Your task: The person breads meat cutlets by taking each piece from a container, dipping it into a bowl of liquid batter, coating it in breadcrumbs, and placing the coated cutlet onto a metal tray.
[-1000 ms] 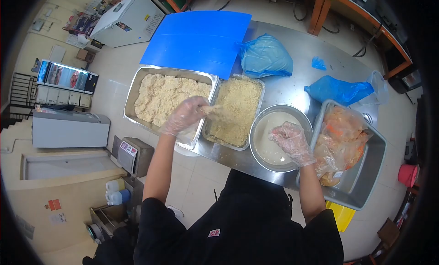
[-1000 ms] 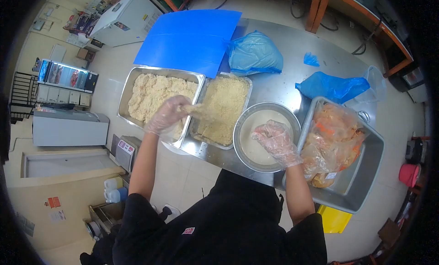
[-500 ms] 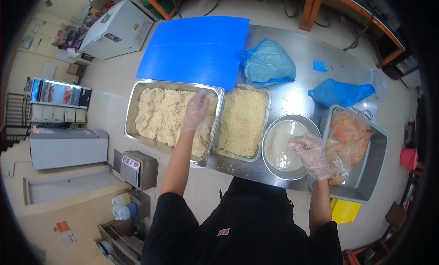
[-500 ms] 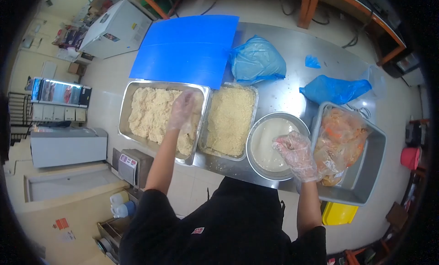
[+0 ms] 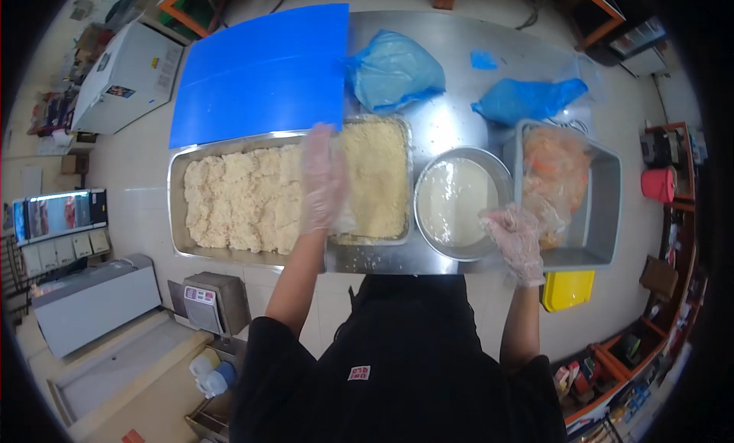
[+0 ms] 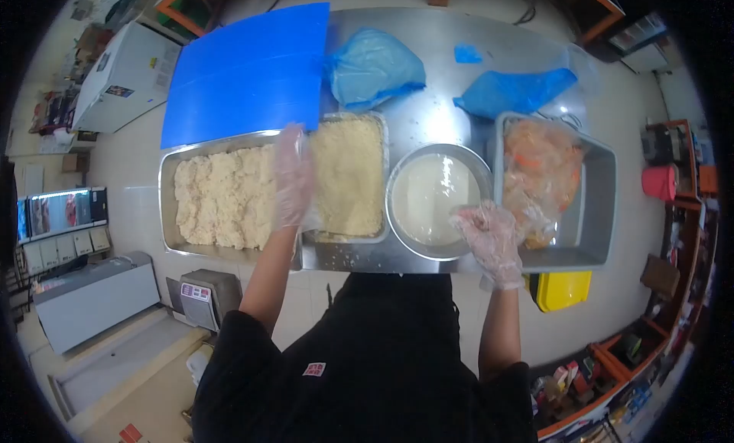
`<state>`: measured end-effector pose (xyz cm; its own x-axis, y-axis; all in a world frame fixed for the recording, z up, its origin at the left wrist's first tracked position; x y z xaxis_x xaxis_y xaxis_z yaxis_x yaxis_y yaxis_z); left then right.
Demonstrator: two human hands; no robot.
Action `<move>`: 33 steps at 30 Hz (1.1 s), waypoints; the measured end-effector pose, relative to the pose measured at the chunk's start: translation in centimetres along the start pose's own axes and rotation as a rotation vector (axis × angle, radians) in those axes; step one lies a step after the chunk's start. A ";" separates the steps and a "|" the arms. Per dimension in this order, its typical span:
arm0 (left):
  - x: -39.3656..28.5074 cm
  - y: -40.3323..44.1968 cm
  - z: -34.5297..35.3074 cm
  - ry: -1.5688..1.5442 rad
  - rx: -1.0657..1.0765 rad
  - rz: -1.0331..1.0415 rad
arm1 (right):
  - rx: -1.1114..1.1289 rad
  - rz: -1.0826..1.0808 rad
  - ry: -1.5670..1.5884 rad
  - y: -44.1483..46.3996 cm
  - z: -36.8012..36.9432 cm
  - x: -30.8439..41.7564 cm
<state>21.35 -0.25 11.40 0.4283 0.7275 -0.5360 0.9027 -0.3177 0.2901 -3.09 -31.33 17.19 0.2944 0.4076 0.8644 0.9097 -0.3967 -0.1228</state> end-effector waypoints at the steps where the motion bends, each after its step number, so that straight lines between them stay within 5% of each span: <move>1: -3.7 -0.2 1.9 0.046 0.021 0.106 | -0.020 0.002 0.031 0.2 -0.1 0.1; 5: -7.4 -0.2 11.9 0.038 0.114 0.358 | -0.053 -0.043 -0.044 0.0 -1.0 1.0; 8: -4.8 -1.6 17.6 0.535 0.252 0.444 | -0.098 0.043 -0.024 -1.4 -2.5 -0.8; 11: -2.2 -3.8 15.8 0.455 0.268 0.403 | -0.196 -0.008 -0.258 -2.8 -6.5 1.4; 16: -1.4 -8.7 10.8 0.477 0.431 0.315 | -0.428 0.146 -0.175 -4.0 -14.3 -2.1; 22: -1.8 -13.5 7.9 0.375 0.489 0.181 | -0.248 0.239 -0.526 -1.0 -16.4 -2.0; 25: -1.4 -13.8 6.9 0.351 0.398 0.083 | 0.033 0.026 -0.707 3.3 -14.7 -7.3; 29: -0.4 -14.8 6.6 0.257 0.271 0.018 | 0.569 0.301 -0.999 5.1 -9.5 -10.2; 33: -0.3 -14.9 6.6 0.266 0.230 0.034 | 0.668 0.322 -0.974 4.4 -7.4 -11.8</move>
<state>8.03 0.25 2.03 0.4596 0.8378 -0.2949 0.8869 -0.4506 0.1019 -4.68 -43.99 10.10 0.3692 0.9276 0.0576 0.6422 -0.2098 -0.7373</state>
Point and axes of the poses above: each hand's wrist, its own y-axis towards the middle knuckle, its own z-axis out of the palm, x = y × z, the point moved 8 cm from there along y, towards the middle knuckle, and after that the axes turned 7 degrees about y, right-handed, at the moved point
